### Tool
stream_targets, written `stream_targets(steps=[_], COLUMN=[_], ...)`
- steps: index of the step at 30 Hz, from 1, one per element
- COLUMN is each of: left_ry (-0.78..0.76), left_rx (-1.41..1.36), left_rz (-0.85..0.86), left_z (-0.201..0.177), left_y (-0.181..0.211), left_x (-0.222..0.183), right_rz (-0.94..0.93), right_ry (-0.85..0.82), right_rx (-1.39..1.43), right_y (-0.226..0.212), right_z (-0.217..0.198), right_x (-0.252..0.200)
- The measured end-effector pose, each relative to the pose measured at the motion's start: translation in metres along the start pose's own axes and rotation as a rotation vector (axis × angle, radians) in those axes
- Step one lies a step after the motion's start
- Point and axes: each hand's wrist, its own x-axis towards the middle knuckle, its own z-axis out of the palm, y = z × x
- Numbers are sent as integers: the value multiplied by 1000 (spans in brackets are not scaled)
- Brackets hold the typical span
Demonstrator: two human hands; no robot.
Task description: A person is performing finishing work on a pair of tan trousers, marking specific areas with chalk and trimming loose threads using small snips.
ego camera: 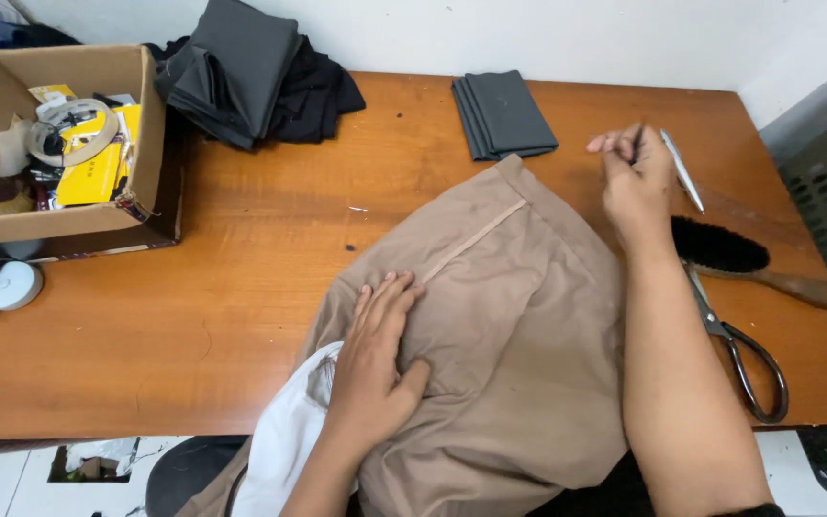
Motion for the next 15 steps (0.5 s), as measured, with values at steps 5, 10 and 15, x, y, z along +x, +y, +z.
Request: stream_targets(steps=[5,10,15], left_ry=[85,-1,-17], left_rx=[-69,47,7], left_rz=[55,92,75], left_z=[-1,-1,1], left_y=[0,0,-4], left_x=[-1,-1,-2], right_rz=[66,-10,-55], right_ry=[36,-134,-239], right_rx=[-206,-319,-510], right_y=[-28,-20,-19], right_z=[5,11,14], right_x=[-6,-10,-11])
